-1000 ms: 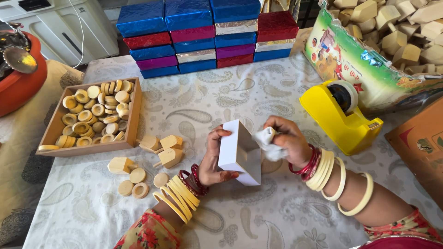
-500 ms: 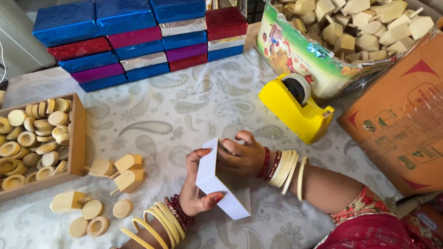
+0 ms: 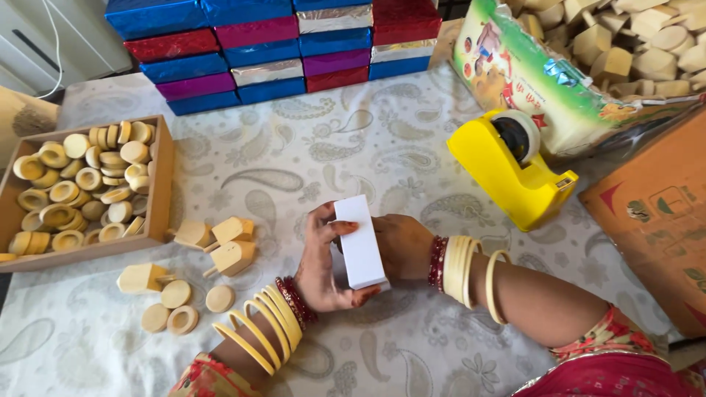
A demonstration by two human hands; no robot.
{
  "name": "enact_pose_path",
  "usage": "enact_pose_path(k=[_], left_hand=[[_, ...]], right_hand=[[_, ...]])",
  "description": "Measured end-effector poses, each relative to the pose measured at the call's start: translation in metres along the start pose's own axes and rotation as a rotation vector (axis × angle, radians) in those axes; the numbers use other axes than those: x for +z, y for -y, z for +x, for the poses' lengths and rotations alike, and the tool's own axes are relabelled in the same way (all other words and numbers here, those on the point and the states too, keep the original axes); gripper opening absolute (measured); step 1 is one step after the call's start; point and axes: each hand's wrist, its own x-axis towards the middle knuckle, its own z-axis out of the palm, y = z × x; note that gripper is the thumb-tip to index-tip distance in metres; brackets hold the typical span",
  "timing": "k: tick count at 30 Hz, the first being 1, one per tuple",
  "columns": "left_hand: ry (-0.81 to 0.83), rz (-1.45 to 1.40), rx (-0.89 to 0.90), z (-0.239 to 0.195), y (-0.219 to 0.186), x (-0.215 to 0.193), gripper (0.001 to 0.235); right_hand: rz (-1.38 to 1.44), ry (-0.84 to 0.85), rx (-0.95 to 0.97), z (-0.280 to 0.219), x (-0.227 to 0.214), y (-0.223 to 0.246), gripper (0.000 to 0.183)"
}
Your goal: The person places small wooden pieces into a small white box, uses a white cloth to wipe the items, and then puts the box inside a decorative outer sleeve.
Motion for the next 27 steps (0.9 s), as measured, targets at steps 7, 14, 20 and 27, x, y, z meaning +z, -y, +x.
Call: enact_pose_path(k=[7, 14, 20, 27], left_hand=[[0.078, -0.029, 0.036, 0.001, 0.005, -0.003, 0.096], [0.096, -0.147, 0.021, 0.002, 0.011, -0.013, 0.092], [-0.230, -0.916, -0.457, 0.023, -0.002, -0.036, 0.084], [-0.470, 0.147, -0.228, 0.004, 0.019, -0.028, 0.060]], right_hand=[[0.201, 0.110, 0.134, -0.014, 0.010, 0.003, 0.026], [1.209, 0.485, 0.495, -0.021, 0.026, -0.031, 0.027], [1.843, 0.064, 0.242, -0.030, -0.001, -0.067, 0.034], [1.348, -0.401, 0.347, -0.033, 0.018, -0.108, 0.020]])
